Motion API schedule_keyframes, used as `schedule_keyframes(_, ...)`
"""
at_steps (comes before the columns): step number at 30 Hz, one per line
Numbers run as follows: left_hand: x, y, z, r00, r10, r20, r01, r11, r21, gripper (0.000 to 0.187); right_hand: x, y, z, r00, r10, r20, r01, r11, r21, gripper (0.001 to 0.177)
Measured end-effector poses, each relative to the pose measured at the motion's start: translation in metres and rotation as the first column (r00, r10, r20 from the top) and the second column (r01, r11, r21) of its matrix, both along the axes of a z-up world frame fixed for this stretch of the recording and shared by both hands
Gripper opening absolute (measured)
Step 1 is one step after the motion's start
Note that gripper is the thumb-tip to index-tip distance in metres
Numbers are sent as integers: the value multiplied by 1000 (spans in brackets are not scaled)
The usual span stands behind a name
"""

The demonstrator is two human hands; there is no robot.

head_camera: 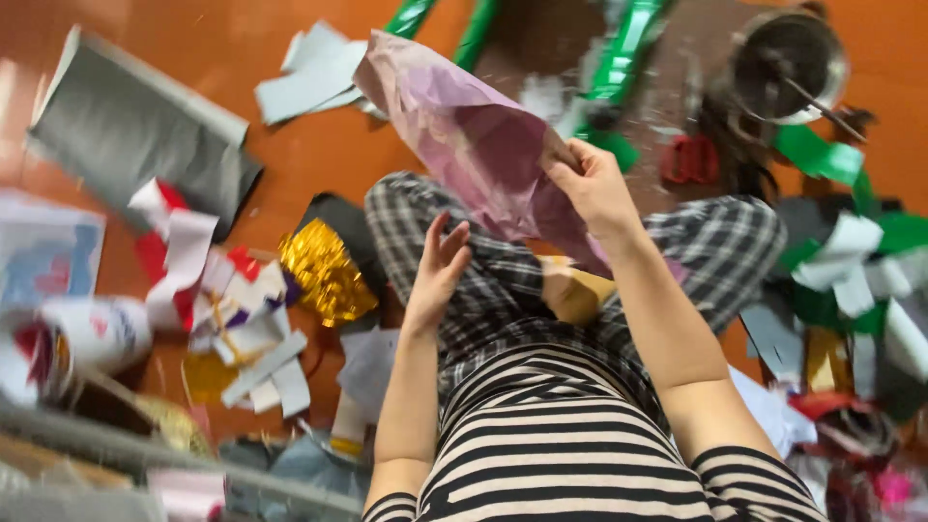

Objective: Crafting a model animal by cutting paper strips and gluing them onto a frame

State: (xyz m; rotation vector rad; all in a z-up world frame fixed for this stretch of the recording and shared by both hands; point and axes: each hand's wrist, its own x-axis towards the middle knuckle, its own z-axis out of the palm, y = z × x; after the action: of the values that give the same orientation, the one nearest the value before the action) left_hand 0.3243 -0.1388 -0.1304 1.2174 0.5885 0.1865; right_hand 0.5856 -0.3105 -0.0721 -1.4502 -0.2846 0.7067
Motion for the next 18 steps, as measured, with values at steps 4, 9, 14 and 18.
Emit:
schedule_keyframes(4, 81, -33, -7, 996, 84, 40, -74, 975, -211, 80, -6, -54, -3, 961, -263, -87, 266, 964, 30, 18)
schedule_keyframes(9, 111, -49, 80, 998, 25, -50, -10, 958, 288, 97, -15, -108, -9, 816, -560, 141, 565, 825, 4, 31)
schedule_keyframes(14, 102, -18, 71, 959, -244, 141, 105, 774, 625, 64, -34, -160, 54, 630, -718, 296, 679, 694, 238, 10)
schedule_keyframes(18, 120, -31, 120, 897, -443, 1, 229, 466, 855, 59, -44, -186, 38, 889, -329, 319, 263, 936, 233, 52)
